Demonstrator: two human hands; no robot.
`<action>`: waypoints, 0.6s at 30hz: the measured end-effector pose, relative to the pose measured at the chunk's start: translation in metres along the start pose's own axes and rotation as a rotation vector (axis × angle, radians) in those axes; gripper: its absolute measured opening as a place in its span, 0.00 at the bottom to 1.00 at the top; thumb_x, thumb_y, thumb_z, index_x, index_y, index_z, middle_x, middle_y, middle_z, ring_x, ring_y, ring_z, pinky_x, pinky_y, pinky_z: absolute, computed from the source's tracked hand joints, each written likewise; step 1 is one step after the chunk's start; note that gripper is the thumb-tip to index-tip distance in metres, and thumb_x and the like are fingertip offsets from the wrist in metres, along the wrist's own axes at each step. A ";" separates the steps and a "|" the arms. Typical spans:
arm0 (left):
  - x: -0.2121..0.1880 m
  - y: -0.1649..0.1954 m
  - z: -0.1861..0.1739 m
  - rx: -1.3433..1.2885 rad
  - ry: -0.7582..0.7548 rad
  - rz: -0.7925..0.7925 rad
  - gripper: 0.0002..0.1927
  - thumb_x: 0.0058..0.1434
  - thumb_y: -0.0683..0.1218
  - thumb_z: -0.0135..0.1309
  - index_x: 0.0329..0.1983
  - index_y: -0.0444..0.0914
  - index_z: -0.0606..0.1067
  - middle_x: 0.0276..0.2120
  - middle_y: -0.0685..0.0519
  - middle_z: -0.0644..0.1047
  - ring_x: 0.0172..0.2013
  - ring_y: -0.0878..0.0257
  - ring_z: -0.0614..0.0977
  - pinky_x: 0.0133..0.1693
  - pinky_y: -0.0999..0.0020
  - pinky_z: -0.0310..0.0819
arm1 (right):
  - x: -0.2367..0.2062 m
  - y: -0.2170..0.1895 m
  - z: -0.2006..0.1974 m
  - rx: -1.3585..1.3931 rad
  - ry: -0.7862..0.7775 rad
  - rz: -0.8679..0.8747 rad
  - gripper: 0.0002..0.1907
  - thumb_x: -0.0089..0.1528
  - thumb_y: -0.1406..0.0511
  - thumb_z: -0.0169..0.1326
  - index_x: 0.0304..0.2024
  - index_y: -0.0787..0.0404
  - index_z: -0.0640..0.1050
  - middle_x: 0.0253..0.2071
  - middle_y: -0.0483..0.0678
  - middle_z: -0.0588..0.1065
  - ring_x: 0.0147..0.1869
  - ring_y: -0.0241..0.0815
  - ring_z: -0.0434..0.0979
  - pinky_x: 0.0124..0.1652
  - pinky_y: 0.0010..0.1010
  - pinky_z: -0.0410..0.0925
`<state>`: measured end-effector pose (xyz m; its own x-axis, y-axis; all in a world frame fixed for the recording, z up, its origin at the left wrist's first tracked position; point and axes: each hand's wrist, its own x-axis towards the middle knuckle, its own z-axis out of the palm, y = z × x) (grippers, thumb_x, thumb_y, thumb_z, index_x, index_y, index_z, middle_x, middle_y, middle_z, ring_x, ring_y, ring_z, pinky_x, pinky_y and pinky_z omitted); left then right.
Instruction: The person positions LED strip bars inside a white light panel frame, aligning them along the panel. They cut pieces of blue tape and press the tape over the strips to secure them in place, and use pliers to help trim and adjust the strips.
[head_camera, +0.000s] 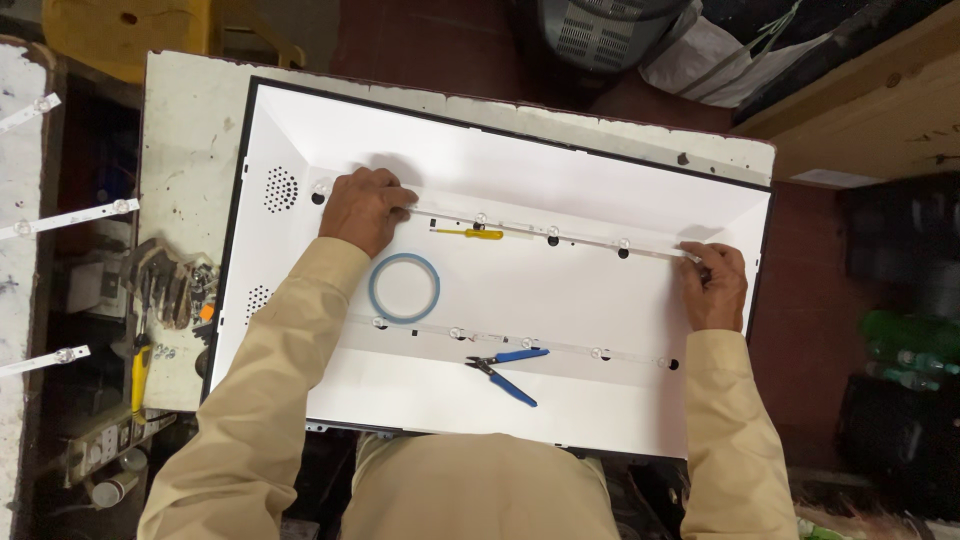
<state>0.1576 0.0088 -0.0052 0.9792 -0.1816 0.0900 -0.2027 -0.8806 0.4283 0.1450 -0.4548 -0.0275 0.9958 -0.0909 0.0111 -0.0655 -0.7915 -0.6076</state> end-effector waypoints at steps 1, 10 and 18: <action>0.000 0.001 0.001 -0.008 -0.003 -0.018 0.09 0.51 0.41 0.67 0.36 0.45 0.86 0.39 0.53 0.81 0.42 0.53 0.79 0.45 0.57 0.74 | 0.000 0.000 0.000 -0.004 0.008 -0.016 0.12 0.63 0.72 0.61 0.50 0.58 0.84 0.49 0.51 0.71 0.37 0.39 0.73 0.38 0.31 0.71; 0.001 -0.002 0.004 -0.135 -0.035 -0.150 0.12 0.50 0.38 0.67 0.36 0.48 0.87 0.38 0.54 0.81 0.44 0.53 0.77 0.49 0.60 0.72 | -0.001 0.000 0.004 -0.067 -0.002 -0.077 0.12 0.66 0.72 0.57 0.52 0.60 0.81 0.54 0.52 0.75 0.53 0.47 0.75 0.50 0.35 0.72; 0.008 -0.006 0.001 -0.304 -0.011 -0.179 0.13 0.49 0.35 0.65 0.35 0.44 0.86 0.37 0.51 0.81 0.42 0.51 0.79 0.48 0.58 0.77 | 0.002 -0.009 0.016 -0.363 0.090 -0.303 0.14 0.63 0.70 0.63 0.53 0.57 0.81 0.57 0.51 0.75 0.63 0.51 0.71 0.62 0.48 0.57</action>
<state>0.1662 0.0122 -0.0083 0.9989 -0.0426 -0.0199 -0.0175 -0.7287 0.6846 0.1485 -0.4380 -0.0345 0.9650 0.1374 0.2234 0.1929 -0.9489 -0.2499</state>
